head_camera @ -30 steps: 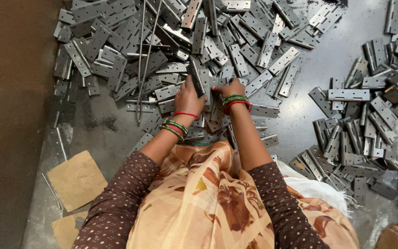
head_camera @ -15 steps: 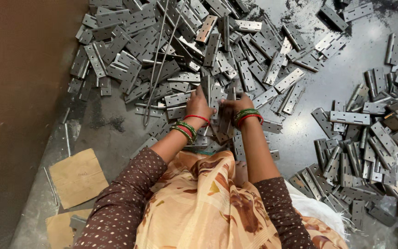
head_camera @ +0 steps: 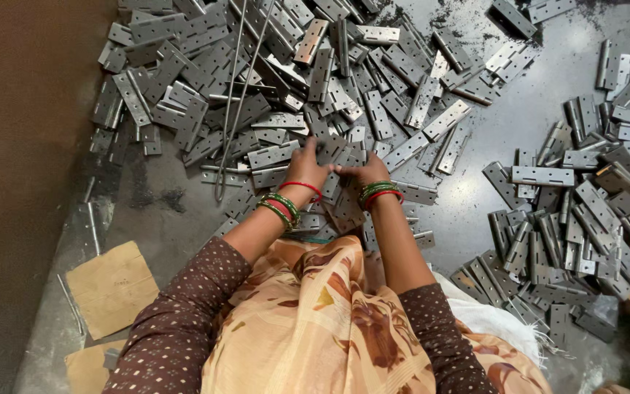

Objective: The person sits on the floor and sorts through a large pile of metal hardware parts, picking them up by hand, inspecting them, and placing them into a cardboard box. The person handles the parts one at a time or in small groups.

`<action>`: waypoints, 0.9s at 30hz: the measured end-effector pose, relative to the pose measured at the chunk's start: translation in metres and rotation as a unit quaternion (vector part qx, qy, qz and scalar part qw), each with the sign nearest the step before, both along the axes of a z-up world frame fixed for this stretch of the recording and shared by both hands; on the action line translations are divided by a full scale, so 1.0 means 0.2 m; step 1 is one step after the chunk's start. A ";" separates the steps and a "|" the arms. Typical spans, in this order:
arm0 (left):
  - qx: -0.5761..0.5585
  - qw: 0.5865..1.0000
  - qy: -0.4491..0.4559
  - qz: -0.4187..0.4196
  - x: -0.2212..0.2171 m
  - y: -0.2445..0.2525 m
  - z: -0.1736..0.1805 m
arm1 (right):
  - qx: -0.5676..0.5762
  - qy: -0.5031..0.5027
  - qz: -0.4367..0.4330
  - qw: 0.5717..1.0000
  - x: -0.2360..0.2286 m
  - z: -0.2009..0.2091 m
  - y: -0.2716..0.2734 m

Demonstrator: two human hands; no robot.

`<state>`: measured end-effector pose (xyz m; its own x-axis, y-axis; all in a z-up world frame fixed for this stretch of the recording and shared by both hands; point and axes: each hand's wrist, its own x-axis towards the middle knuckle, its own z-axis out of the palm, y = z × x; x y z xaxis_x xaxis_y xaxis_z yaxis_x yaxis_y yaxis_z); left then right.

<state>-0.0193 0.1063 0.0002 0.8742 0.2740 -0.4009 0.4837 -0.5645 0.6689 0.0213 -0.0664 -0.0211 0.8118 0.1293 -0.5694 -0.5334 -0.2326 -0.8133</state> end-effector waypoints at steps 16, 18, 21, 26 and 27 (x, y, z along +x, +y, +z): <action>-0.378 0.915 0.043 0.134 -0.12 -0.01 0.05 | 0.123 -0.089 -0.037 0.988 -0.32 -0.02 -0.04; -0.329 0.941 0.042 0.069 -0.15 -0.02 0.05 | 0.124 -0.087 -0.031 0.988 -0.34 -0.06 -0.06; -0.354 0.932 0.053 0.052 -0.18 -0.02 0.05 | 0.151 -0.122 -0.012 0.981 -0.35 -0.10 -0.09; -0.401 0.915 -0.001 0.039 -0.22 -0.02 0.07 | 0.166 -0.196 -0.024 0.966 -0.42 -0.06 -0.10; -0.414 0.910 -0.029 0.026 -0.24 -0.02 0.07 | 0.191 -0.192 -0.033 0.962 -0.44 -0.05 -0.10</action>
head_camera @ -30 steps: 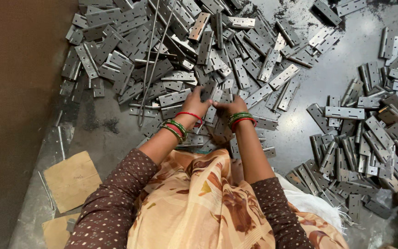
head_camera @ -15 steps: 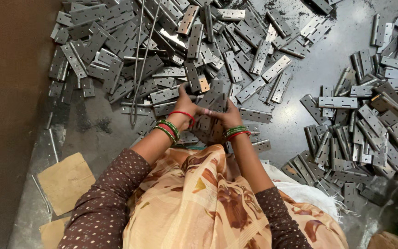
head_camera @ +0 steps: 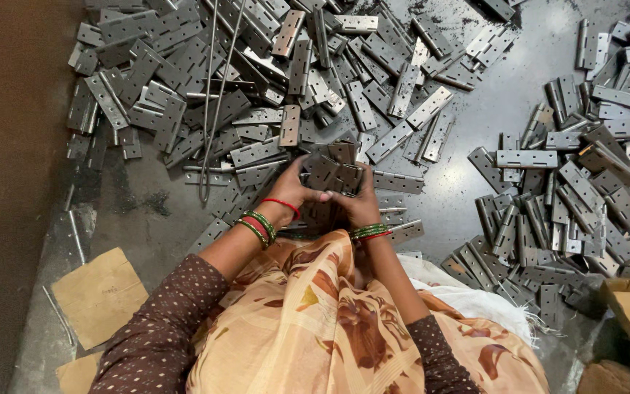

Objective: The person sits on the floor and sorts through a large pile of metal hardware parts, picking them up by hand, inspecting them, and placing them into a cardboard box. The person handles the parts one at a time or in small groups.

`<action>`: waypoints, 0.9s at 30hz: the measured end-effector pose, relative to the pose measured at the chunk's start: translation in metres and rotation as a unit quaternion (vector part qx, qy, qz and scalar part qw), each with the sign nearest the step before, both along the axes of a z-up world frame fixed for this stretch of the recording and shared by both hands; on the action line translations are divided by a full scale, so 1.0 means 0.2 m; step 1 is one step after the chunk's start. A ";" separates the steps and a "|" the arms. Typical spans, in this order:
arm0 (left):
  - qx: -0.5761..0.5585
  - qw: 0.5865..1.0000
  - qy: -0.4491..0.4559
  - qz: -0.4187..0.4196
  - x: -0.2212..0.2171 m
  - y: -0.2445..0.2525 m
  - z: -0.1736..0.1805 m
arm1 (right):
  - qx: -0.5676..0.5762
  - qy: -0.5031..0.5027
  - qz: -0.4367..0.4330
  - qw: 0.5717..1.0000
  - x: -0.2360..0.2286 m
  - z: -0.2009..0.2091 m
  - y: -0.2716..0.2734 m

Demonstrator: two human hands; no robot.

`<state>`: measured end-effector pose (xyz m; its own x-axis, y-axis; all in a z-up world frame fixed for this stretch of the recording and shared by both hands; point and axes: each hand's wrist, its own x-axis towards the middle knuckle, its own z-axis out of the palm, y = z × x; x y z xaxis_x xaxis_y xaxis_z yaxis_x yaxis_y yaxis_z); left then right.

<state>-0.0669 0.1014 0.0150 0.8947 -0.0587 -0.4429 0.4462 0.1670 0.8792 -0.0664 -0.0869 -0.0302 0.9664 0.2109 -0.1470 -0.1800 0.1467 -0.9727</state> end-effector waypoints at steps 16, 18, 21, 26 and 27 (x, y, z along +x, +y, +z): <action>0.059 0.957 -0.268 -0.092 0.07 0.00 -0.16 | -0.155 -0.185 0.070 0.968 0.10 0.15 -0.09; 0.059 0.956 -0.276 -0.084 0.04 0.00 -0.19 | -0.172 -0.172 0.071 0.967 0.07 0.12 -0.12; 0.045 0.960 -0.266 -0.069 0.08 0.00 -0.18 | -0.136 -0.153 0.055 0.977 0.10 0.11 -0.11; 0.013 0.971 -0.232 -0.048 0.07 -0.05 -0.16 | -0.092 -0.129 0.042 0.987 0.10 0.10 -0.09; 0.004 0.970 -0.237 -0.045 0.08 -0.06 -0.16 | -0.071 -0.142 0.044 0.986 0.10 0.11 -0.09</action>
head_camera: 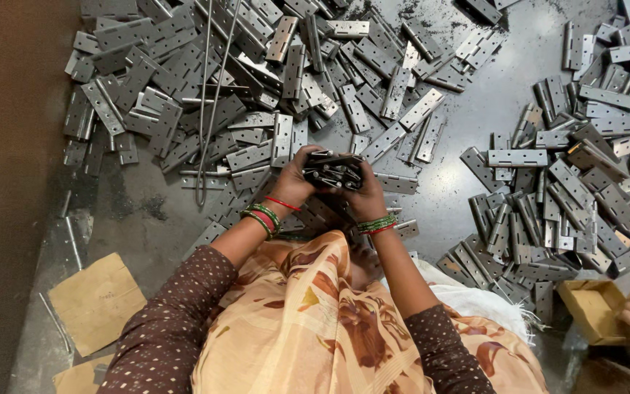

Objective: The person sits on the floor and sorts through a large pile of metal hardware parts, picking them up by hand, inspecting them, and placing them into a cardboard box. The person handles the parts one at a time or in small groups.

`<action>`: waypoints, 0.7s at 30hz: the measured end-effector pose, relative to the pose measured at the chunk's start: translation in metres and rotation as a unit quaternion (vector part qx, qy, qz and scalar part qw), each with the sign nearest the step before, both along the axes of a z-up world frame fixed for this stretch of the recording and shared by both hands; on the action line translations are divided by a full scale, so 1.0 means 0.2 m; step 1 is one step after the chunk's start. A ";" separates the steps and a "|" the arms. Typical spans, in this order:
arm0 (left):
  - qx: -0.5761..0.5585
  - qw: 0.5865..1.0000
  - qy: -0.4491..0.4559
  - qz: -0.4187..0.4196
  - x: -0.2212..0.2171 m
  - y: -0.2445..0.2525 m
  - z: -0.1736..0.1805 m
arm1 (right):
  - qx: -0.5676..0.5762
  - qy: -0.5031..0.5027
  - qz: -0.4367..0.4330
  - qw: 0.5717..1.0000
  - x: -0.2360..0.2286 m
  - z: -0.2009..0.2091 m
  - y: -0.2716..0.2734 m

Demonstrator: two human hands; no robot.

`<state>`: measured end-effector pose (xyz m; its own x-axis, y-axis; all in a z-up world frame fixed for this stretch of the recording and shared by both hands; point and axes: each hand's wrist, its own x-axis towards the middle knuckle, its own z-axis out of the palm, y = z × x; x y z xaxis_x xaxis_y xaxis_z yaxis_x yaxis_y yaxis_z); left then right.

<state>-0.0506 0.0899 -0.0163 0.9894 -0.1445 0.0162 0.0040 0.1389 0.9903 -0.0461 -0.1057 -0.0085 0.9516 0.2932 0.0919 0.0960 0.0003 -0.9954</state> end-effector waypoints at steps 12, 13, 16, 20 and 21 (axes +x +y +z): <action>0.040 0.995 -0.089 -0.029 0.04 0.01 0.00 | 0.011 -0.014 0.038 0.999 0.05 0.11 -0.05; 0.027 0.996 -0.081 -0.032 0.00 0.01 -0.02 | 0.019 -0.017 0.042 0.999 0.02 0.09 -0.06; 0.077 0.996 -0.042 -0.013 -0.01 0.02 -0.05 | -0.002 0.048 0.037 0.998 0.01 0.07 -0.07; 0.048 0.999 -0.019 -0.013 0.01 0.04 -0.06 | 0.002 0.042 0.036 0.998 0.03 0.07 -0.07; 0.051 0.998 -0.023 -0.018 0.02 0.04 -0.06 | 0.016 0.034 0.038 0.999 0.04 0.06 -0.07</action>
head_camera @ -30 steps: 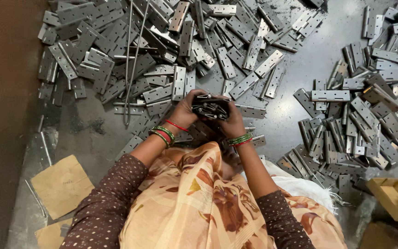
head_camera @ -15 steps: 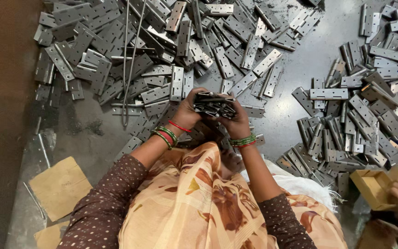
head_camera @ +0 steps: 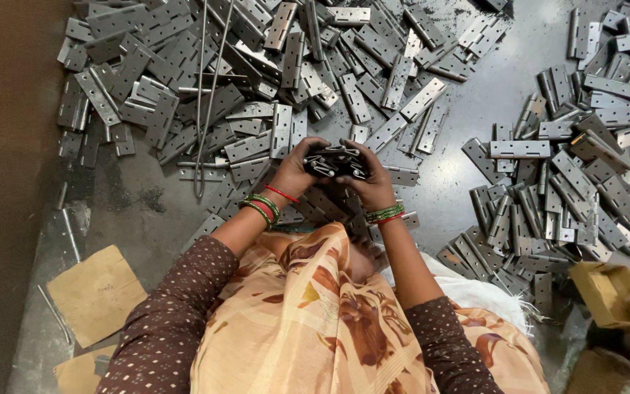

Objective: The person sits on the floor and sorts through a large pile of metal hardware parts, picking them up by hand, inspecting them, and placing them into a cardboard box. The person handles the parts one at a time or in small groups.

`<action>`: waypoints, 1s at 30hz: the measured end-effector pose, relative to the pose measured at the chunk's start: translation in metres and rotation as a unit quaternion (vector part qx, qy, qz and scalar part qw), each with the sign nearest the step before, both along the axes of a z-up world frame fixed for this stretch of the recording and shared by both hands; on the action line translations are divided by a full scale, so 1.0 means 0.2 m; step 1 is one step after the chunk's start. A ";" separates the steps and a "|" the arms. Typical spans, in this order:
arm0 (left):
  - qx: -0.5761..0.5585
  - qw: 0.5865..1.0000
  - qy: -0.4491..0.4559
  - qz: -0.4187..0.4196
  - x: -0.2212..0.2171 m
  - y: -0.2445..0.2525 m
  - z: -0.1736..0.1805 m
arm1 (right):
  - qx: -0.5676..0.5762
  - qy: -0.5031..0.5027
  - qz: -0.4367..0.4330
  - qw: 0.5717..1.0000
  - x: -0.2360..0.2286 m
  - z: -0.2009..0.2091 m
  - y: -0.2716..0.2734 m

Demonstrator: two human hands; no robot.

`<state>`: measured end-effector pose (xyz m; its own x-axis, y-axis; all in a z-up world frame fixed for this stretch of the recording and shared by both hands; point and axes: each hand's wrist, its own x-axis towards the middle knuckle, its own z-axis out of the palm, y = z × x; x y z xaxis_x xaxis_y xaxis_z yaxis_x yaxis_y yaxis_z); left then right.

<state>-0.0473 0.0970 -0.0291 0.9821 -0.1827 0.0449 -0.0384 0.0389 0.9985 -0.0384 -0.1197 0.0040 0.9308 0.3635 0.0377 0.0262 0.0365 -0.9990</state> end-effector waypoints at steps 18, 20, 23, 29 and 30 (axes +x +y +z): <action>0.157 0.987 -0.015 0.016 -0.02 -0.14 0.42 | 0.023 0.065 -0.130 0.989 -0.02 -0.12 -0.24; 0.172 0.985 -0.023 -0.001 -0.05 -0.22 0.52 | 0.091 0.095 -0.154 0.979 -0.10 -0.04 -0.34; 0.167 0.985 0.020 -0.043 -0.11 -0.36 0.61 | 0.099 0.107 -0.164 0.976 -0.23 0.09 -0.51; 0.217 0.966 0.088 -0.112 -0.10 -0.67 0.68 | 0.122 0.167 -0.248 0.946 -0.39 0.19 -0.69; 0.201 0.969 0.078 -0.121 -0.09 -0.72 0.68 | 0.154 0.197 -0.262 0.932 -0.42 0.18 -0.73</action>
<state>-0.0646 -0.0473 0.1060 0.8976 -0.3797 -0.2239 0.0764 -0.3663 0.9274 -0.1220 -0.2647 0.0390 0.9415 -0.1156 -0.3166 -0.2453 0.4091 -0.8789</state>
